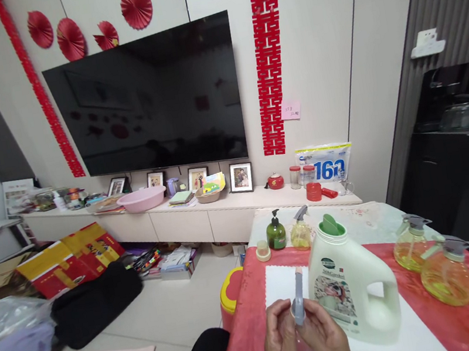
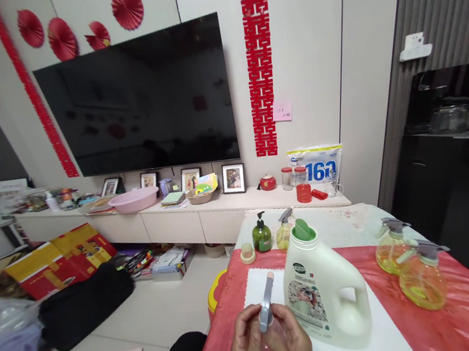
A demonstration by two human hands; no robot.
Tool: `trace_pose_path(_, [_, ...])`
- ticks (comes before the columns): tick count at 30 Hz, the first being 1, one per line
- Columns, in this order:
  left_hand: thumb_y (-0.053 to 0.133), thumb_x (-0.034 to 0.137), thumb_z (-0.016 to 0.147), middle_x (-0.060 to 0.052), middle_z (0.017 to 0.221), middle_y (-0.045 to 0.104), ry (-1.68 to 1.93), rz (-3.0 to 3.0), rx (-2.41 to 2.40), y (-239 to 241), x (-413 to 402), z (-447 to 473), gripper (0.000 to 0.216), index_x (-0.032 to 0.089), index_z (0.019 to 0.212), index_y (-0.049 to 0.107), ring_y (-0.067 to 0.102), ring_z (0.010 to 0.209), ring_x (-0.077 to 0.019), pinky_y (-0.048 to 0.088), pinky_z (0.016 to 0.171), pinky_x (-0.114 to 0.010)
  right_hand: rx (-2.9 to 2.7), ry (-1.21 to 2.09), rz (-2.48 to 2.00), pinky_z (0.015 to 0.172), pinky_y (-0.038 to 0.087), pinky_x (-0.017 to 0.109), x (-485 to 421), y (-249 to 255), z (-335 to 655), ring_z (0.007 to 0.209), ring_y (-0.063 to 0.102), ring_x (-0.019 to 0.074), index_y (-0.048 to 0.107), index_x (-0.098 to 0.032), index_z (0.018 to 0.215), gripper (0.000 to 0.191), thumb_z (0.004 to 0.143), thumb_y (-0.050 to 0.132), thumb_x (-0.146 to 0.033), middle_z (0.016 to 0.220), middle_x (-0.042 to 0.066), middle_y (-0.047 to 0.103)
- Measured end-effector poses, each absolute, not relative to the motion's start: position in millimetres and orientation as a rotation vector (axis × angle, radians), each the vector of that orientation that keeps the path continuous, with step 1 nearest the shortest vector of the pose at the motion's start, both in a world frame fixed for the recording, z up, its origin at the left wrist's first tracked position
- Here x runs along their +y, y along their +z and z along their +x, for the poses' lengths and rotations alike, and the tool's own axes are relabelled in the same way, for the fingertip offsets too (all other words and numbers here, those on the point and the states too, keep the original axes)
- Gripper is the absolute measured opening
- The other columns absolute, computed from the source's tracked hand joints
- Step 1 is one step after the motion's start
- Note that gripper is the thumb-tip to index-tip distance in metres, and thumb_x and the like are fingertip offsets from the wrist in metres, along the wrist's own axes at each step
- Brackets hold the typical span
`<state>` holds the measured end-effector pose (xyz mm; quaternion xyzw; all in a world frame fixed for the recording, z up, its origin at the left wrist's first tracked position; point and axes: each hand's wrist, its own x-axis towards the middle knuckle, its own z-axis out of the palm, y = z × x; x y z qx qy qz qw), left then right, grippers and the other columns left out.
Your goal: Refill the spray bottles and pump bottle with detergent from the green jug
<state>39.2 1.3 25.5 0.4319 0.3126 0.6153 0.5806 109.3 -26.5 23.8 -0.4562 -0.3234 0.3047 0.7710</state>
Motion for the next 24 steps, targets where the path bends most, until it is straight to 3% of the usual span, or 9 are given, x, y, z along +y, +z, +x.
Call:
trace_pose_path(11, [0.076, 0.056, 0.077, -0.012, 0.102, 0.071, 1.343, 1.151, 0.629, 27, 11, 28, 0.043, 0.017, 0.095, 0.075, 0.068, 0.101, -0.027, 0.055, 0.092, -0.036, -1.017, 0.558, -1.058, 0.095, 0.053, 0.032, -28, 21, 129, 0.11, 0.065, 0.0255, 0.076, -0.023, 0.109, 0.037, 0.088, 0.063, -0.051, 0.111, 0.009, 0.07])
trace_pose_path(17, [0.077, 0.057, 0.075, -0.012, 0.096, 0.073, 1.324, 1.103, 0.654, 33, 10, 27, 0.042, 0.017, 0.088, 0.075, 0.068, 0.094, -0.0272, 0.055, 0.088, -0.036, -0.818, 0.682, -1.045, 0.091, 0.056, 0.036, -22, 7, 124, 0.102, 0.07, 0.0275, 0.074, -0.018, 0.108, 0.042, 0.078, 0.075, -0.048, 0.108, 0.011, 0.075])
trace_pose_path(20, [0.074, 0.055, 0.079, -0.012, 0.1, 0.072, 1.305, 1.128, 0.673, 40, 7, 22, 0.039, 0.017, 0.089, 0.076, 0.067, 0.101, -0.0288, 0.053, 0.095, -0.038, -0.76, 0.619, -1.092, 0.089, 0.057, 0.036, -21, 6, 119, 0.097, 0.07, 0.0271, 0.073, -0.016, 0.103, 0.044, 0.071, 0.081, -0.046, 0.104, 0.011, 0.075])
trace_pose_path(24, [0.074, 0.055, 0.079, -0.013, 0.105, 0.072, 1.283, 1.107, 0.609, 47, 2, 21, 0.041, 0.018, 0.094, 0.074, 0.065, 0.106, -0.0301, 0.051, 0.098, -0.04, -0.943, 0.49, -1.184, 0.089, 0.057, 0.033, -20, 9, 125, 0.103, 0.069, 0.0274, 0.077, -0.018, 0.104, 0.037, 0.075, 0.077, -0.043, 0.106, 0.01, 0.074])
